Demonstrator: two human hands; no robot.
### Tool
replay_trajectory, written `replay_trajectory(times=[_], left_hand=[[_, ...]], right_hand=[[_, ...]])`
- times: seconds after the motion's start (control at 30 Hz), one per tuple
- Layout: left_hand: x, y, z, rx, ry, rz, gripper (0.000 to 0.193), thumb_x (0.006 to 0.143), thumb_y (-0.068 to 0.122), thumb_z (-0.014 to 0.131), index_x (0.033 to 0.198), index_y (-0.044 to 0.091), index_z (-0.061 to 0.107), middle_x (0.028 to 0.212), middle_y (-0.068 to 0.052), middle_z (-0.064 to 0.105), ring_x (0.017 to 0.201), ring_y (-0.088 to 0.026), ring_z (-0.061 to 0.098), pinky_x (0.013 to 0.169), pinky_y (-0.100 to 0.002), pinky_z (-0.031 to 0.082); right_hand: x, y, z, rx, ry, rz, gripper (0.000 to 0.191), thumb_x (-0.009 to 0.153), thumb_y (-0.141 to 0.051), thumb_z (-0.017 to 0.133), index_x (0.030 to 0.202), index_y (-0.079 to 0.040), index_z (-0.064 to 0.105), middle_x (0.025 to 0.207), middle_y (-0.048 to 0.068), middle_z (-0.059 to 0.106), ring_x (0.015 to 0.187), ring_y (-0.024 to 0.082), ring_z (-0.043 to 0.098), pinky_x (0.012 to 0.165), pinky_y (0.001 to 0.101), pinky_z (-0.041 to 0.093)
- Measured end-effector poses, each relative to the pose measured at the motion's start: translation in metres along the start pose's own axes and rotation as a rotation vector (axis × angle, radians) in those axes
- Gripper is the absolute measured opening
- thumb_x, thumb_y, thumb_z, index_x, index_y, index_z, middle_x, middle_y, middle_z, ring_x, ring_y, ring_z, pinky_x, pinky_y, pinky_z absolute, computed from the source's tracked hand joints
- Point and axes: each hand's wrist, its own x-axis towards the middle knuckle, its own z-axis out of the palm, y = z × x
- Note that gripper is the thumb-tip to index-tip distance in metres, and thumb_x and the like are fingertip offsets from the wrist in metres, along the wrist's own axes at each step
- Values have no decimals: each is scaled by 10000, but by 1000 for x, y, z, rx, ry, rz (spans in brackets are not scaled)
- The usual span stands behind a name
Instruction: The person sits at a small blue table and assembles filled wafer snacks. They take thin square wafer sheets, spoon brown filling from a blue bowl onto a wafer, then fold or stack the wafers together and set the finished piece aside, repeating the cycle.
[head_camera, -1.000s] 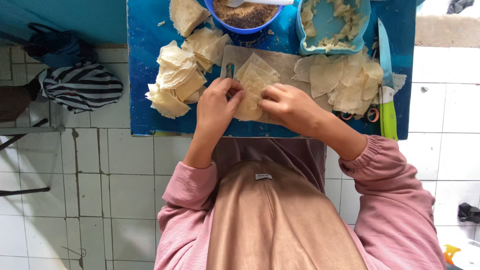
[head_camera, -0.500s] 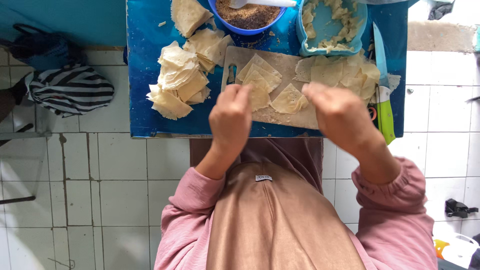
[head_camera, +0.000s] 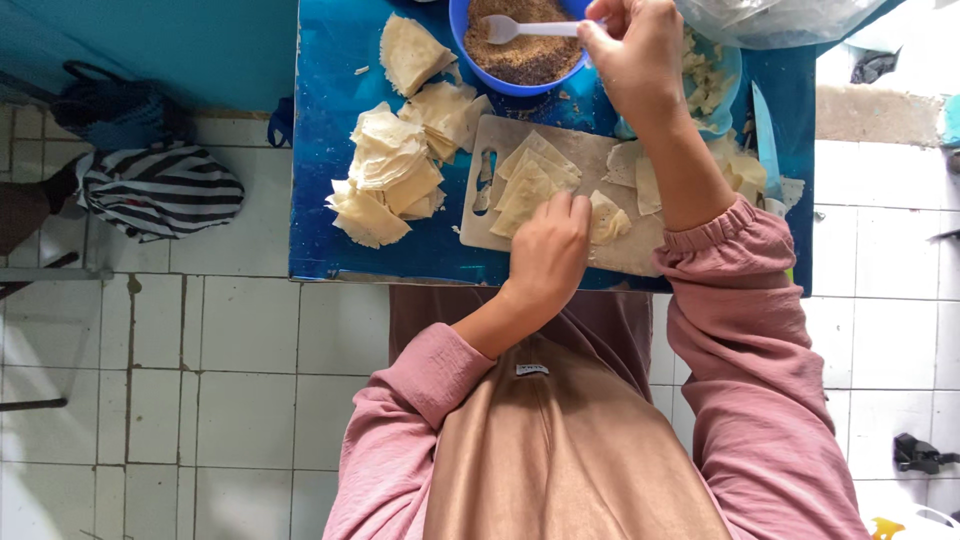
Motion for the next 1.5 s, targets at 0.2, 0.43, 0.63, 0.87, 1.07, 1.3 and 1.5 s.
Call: replay_trajectory(times=[0.2, 0.43, 0.63, 0.87, 1.07, 1.3, 1.5], left_hand=[[0, 3, -4, -160, 29, 44, 220, 868, 68, 649, 1040, 75, 512, 952, -109, 583, 908, -294, 662, 698, -378, 554], [-5, -5, -8, -328, 17, 0, 149, 932, 27, 618, 1056, 53, 539, 959, -144, 596, 901, -348, 664, 738, -423, 553], [-3, -9, -10, -470, 26, -46, 158, 970, 35, 615, 1123, 45, 579, 1020, -181, 633, 903, -396, 661, 780, -457, 547], [-5, -19, -21, -550, 38, -48, 284, 926, 20, 667, 1190, 33, 565, 1081, -191, 622, 971, -399, 655, 813, -442, 533], [-4, -21, -26, -584, 45, -76, 276, 938, -12, 664, 1193, 17, 561, 1047, -171, 617, 930, -350, 658, 793, -423, 534], [-8, -24, -27, -638, 40, -88, 268, 938, -38, 656, 1188, 11, 574, 1010, -131, 622, 859, -259, 654, 766, -362, 546], [-8, -24, -29, -641, 35, -96, 281, 939, -39, 668, 1199, 10, 574, 1005, -116, 617, 832, -218, 657, 746, -333, 554]], right_hand=[[6, -28, 39, 459, -101, 42, 120, 1090, -100, 658, 1057, 4, 707, 863, 29, 712, 679, 48, 617, 573, 217, 477], [-6, -34, 32, 673, -3, 189, 231, 1090, -100, 564, 1007, 46, 723, 832, 117, 743, 654, 112, 681, 590, 264, 540], [-17, -20, 4, 933, 67, 298, 217, 1088, -110, 602, 970, 54, 680, 866, 176, 754, 674, 187, 696, 621, 306, 539], [-97, -30, -62, 909, 73, 381, 245, 1117, -161, 598, 1167, 57, 699, 961, 157, 725, 772, 173, 684, 716, 287, 562], [-182, -43, -94, 841, 85, 592, 278, 1117, -180, 591, 1168, 74, 692, 952, 156, 713, 768, 155, 671, 715, 255, 547], [-223, -67, -94, 467, -16, 368, 231, 1155, -101, 520, 1212, 56, 680, 1069, 114, 685, 936, 138, 666, 829, 254, 554], [-225, -92, -103, 42, -180, -15, 180, 1047, 24, 609, 1214, 21, 679, 1076, 136, 672, 879, 180, 659, 744, 290, 531]])
